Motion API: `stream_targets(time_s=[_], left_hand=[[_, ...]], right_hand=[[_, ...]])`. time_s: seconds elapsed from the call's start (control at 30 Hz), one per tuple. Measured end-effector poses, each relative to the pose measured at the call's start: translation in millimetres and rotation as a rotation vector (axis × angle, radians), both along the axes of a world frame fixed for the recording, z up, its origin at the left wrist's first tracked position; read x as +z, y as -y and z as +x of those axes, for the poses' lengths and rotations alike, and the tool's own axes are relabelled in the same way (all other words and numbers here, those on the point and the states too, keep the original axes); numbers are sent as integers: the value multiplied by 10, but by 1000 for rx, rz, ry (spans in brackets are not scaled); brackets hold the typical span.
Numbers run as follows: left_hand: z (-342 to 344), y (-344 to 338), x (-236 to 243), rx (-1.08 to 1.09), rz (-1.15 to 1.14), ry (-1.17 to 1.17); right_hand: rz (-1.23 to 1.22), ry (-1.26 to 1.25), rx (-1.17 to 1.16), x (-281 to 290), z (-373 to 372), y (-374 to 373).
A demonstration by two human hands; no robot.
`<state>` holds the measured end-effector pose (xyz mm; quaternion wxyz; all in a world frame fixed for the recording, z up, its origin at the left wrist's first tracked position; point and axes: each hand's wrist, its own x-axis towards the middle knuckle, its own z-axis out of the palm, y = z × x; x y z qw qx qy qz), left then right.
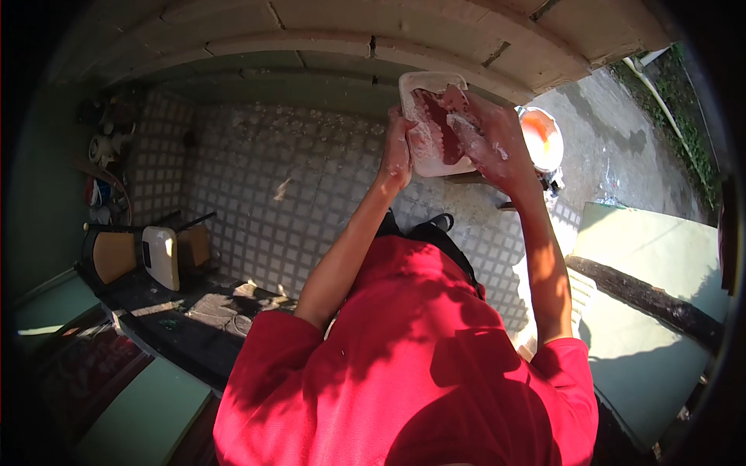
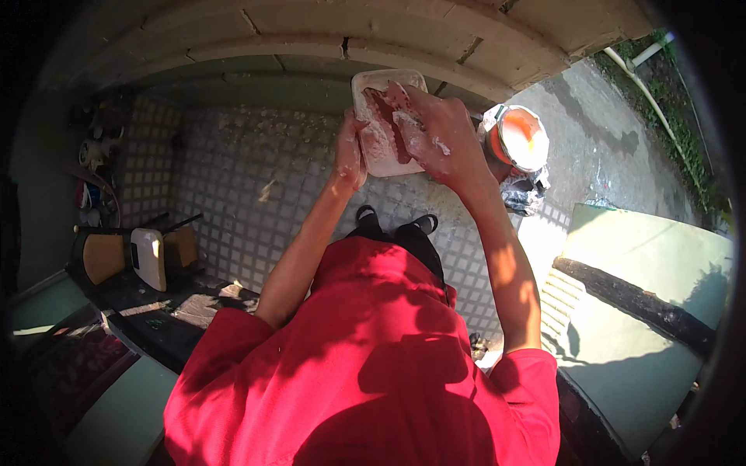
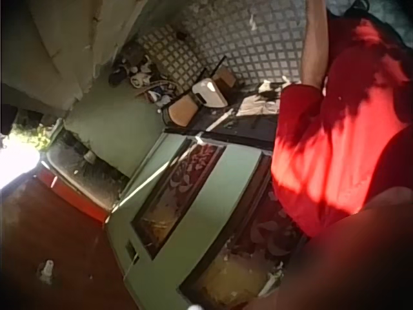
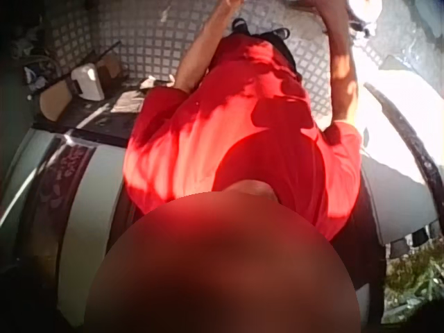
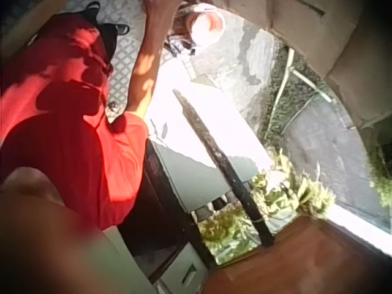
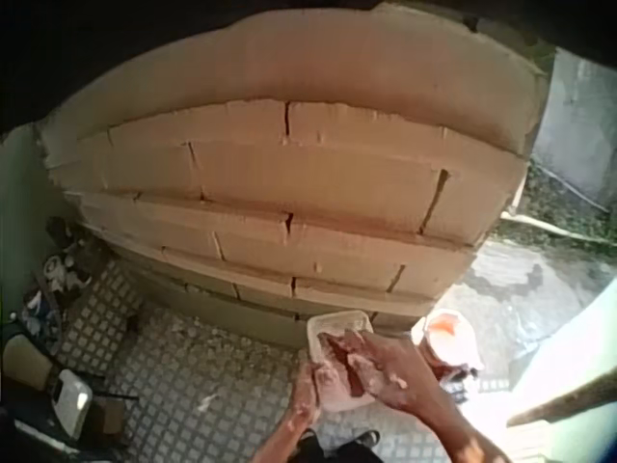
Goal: Repairing a wall by applying white plaster or filler to cracks and holes.
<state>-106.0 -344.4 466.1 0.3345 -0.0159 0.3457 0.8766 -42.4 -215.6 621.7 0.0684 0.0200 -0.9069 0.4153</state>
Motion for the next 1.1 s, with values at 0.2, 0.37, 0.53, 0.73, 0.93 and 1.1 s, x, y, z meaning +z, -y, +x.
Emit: stream_targets(time_s=[0.2, 0.37, 0.53, 0.73, 0.93, 1.1], left_hand=[[35, -49, 82, 14, -40, 11], [66, 3, 96, 26, -85, 6], [67, -11, 97, 56, -7, 75], [42, -9, 142, 77, 37, 169], [20, -14, 112, 33, 61, 133], [-14, -50, 26, 50, -55, 146]], right_hand=[[58, -74, -91, -303, -10, -107], [72, -79, -200, -226, -18, -232], [-8, -70, -232, -66, 0, -223], [121, -162, -223, 33, 18, -146], [250, -55, -177, -63, -17, -133], [75, -74, -117, -136, -73, 63]])
